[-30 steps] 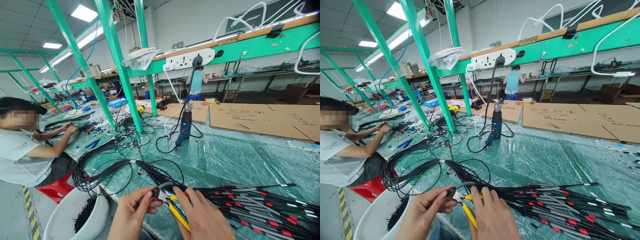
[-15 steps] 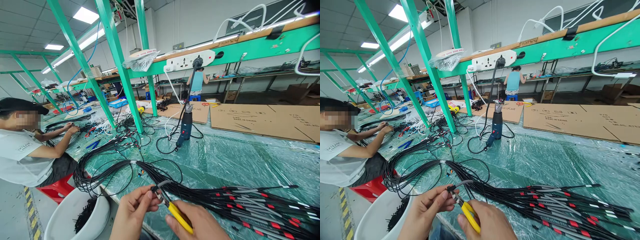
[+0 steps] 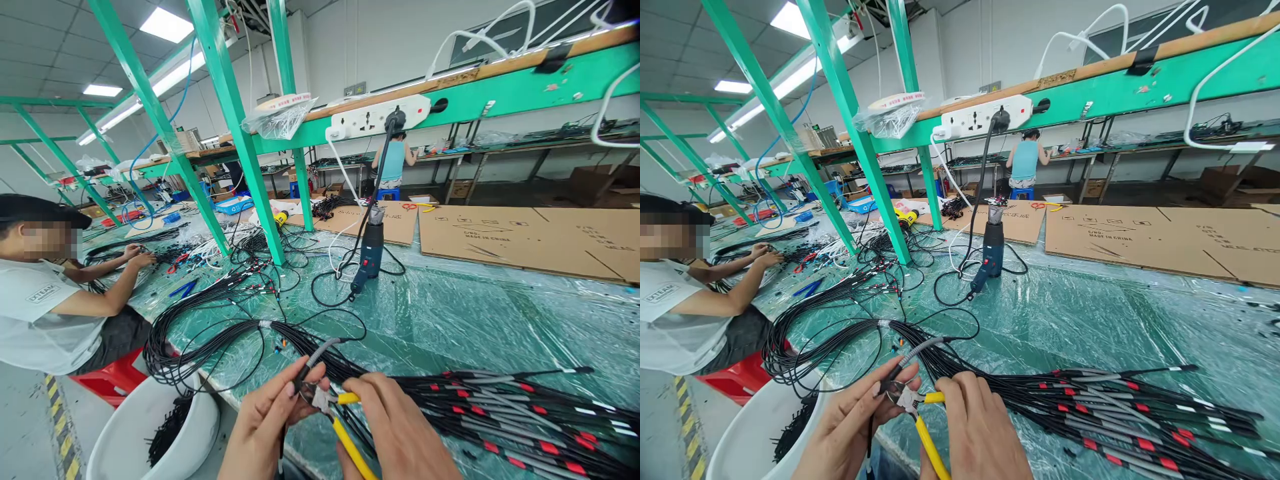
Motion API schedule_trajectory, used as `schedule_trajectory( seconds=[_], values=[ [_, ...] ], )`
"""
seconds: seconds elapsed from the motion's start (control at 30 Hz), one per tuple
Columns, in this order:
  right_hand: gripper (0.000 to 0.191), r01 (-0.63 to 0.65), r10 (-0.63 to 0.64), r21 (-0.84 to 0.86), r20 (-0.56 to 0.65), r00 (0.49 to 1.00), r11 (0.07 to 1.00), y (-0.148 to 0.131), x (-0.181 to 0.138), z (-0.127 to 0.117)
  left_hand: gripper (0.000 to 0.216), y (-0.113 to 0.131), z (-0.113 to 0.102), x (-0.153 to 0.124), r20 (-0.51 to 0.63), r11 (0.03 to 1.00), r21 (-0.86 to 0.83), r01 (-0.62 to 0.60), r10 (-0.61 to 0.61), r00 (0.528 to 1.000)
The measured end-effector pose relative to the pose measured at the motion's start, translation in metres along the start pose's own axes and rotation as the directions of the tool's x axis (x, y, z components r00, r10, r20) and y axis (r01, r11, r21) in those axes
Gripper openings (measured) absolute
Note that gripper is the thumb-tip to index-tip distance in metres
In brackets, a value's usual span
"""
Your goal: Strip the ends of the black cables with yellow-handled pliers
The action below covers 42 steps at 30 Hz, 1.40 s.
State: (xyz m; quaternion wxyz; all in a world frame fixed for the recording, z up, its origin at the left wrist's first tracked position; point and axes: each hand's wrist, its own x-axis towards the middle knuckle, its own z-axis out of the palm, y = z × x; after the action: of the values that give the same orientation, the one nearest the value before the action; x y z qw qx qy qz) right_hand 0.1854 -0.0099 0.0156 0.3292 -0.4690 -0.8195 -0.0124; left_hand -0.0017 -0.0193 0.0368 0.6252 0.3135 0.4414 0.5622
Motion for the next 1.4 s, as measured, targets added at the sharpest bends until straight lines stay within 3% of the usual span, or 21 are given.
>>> schedule_trajectory(
  seconds=[0.4,0.87,1.27,1.4],
  values=[
    [0.049,0.087,-0.105,-0.159,-0.111,0.988,0.983,0.002,0.005,0.000,0.039,-0.007,0.005,0.001,0.011,0.994,-0.053,-0.092,0.093,0.996],
    [0.050,0.053,-0.065,-0.133,-0.091,0.994,0.990,0.005,0.000,0.013,0.034,-0.016,0.013,0.002,0.009,0.975,-0.092,-0.204,0.206,0.979],
    [0.046,0.089,-0.101,-0.171,-0.062,0.993,0.981,0.007,-0.005,0.015,0.036,-0.023,0.009,0.004,-0.048,0.967,0.051,-0.248,0.251,0.967],
    [0.042,0.051,-0.051,-0.047,0.000,0.999,0.998,0.007,-0.006,0.017,0.040,-0.028,0.002,0.006,-0.042,0.958,0.122,-0.259,0.266,0.963]
  ],
)
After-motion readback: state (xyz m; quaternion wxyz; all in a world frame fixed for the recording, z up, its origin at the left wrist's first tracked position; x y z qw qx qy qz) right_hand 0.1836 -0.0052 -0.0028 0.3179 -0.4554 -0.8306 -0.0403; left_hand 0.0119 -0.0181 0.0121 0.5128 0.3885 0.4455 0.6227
